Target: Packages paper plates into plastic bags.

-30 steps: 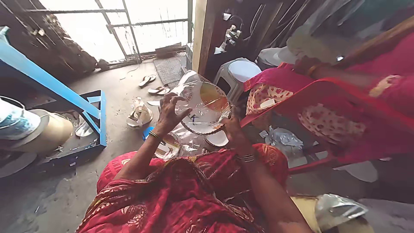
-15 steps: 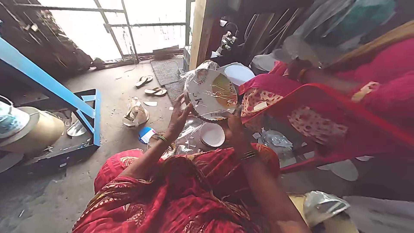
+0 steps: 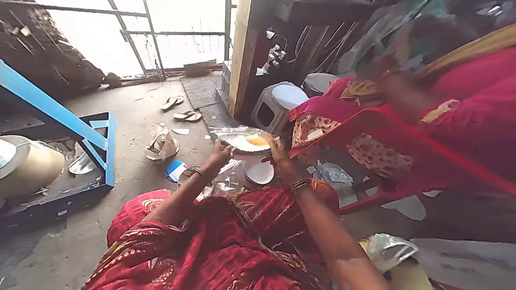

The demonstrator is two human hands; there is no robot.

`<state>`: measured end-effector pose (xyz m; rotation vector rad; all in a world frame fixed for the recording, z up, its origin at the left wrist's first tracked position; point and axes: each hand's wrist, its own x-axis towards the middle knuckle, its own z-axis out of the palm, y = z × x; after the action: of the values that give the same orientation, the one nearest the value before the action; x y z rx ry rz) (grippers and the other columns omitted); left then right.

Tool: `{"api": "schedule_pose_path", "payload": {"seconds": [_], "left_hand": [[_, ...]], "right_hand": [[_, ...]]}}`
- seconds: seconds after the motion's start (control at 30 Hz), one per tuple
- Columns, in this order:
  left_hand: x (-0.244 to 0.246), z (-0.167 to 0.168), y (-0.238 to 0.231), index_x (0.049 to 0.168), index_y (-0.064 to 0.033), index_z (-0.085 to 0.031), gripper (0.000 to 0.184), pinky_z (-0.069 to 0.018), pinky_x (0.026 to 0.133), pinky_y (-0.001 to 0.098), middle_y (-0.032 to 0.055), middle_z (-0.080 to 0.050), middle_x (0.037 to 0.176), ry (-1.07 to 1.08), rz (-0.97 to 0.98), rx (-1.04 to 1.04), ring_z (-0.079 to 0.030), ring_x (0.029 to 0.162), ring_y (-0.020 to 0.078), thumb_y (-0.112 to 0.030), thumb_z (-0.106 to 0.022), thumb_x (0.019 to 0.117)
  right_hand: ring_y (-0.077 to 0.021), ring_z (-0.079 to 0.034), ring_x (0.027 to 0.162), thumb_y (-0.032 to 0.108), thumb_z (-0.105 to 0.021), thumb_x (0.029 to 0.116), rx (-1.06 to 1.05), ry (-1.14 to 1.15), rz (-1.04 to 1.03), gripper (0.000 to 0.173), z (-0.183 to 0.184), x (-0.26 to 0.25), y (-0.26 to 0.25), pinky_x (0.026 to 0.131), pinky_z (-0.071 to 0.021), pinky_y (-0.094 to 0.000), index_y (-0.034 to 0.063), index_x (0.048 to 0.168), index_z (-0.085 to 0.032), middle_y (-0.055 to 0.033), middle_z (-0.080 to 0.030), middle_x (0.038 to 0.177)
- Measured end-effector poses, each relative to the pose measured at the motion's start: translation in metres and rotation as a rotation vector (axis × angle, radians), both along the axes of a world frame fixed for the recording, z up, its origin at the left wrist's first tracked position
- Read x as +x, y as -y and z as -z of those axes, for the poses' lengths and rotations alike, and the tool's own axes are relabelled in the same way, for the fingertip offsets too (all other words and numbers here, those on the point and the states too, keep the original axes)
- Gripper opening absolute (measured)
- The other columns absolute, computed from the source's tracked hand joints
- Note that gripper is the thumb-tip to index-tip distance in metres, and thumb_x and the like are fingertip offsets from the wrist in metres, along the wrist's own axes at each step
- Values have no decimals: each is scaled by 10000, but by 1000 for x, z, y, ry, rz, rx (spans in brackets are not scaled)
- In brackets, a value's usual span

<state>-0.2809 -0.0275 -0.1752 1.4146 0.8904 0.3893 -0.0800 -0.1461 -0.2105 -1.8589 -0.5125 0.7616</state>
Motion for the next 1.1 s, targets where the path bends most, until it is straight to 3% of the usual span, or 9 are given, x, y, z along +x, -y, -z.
{"api": "schedule_pose_path", "payload": {"seconds": [0.07,0.2,0.4,0.47,0.63,0.77,0.83,0.97,1.1], "left_hand": [[-3,10,-1,1284,-18,-439,218,-434,576,239,31,-537,800,24,70,-82,-482,596,68,-125,-453,1094],[-1,32,2,1275,-10,-446,204,-369,516,222,16,-493,752,-50,31,-193,-416,539,57,-92,-447,1088],[-7,31,-8,1321,9,-439,268,-448,564,256,31,-507,799,-13,-81,-212,-473,586,77,-114,-441,1083],[-20,20,-34,1380,3,-424,324,-484,620,281,54,-528,893,39,-220,-236,-500,649,100,-134,-438,1088],[-45,-20,-63,1387,-83,-446,315,-367,464,193,-45,-457,722,272,-344,-229,-381,493,31,-133,-432,1077],[-41,-8,-55,1366,-74,-530,308,-371,493,226,-13,-486,739,129,-261,-164,-392,519,57,-172,-422,1095],[-41,-18,-48,1347,-88,-542,295,-376,507,218,-15,-510,782,215,-191,-122,-392,536,49,-175,-402,1102],[-51,-12,-56,1311,-134,-558,269,-350,470,183,-44,-502,753,244,-134,-54,-369,508,23,-244,-427,1103],[-39,-22,-46,1286,-97,-613,302,-405,542,205,-12,-578,886,167,-5,-49,-450,601,37,-270,-443,1107]], "right_hand": [[-283,-710,696,416,-423,1099,-61,-64,-65,508,21,5,1,641,-598,-423,18,1407,-489,-220,-706,958],[-326,-721,838,415,-392,1097,-332,-158,-129,533,44,-14,-6,765,-585,-472,9,1432,-479,-254,-699,1089],[-232,-693,730,268,-385,1110,-508,68,-364,390,41,-5,-13,709,-562,-400,-9,1312,-570,-173,-713,946],[-246,-653,689,264,-398,1113,-441,164,-395,390,28,1,-5,681,-545,-425,-27,1277,-599,-190,-683,928],[-181,-568,537,394,-470,1094,-106,324,-344,421,-49,1,12,559,-507,-375,11,1020,-628,-97,-605,687],[-199,-570,593,381,-490,1087,-101,350,-379,428,-43,21,-2,611,-520,-406,-17,1046,-644,-126,-606,762],[-197,-557,567,394,-547,1061,-9,460,-330,402,-58,20,-3,568,-503,-411,14,972,-643,-109,-597,722],[-280,-605,709,351,-583,1044,-34,511,-282,353,-65,14,10,680,-509,-522,8,1023,-663,-159,-631,836],[-304,-556,670,333,-596,1044,17,590,-218,373,-86,19,19,617,-467,-523,-35,999,-628,-197,-586,805]]}}
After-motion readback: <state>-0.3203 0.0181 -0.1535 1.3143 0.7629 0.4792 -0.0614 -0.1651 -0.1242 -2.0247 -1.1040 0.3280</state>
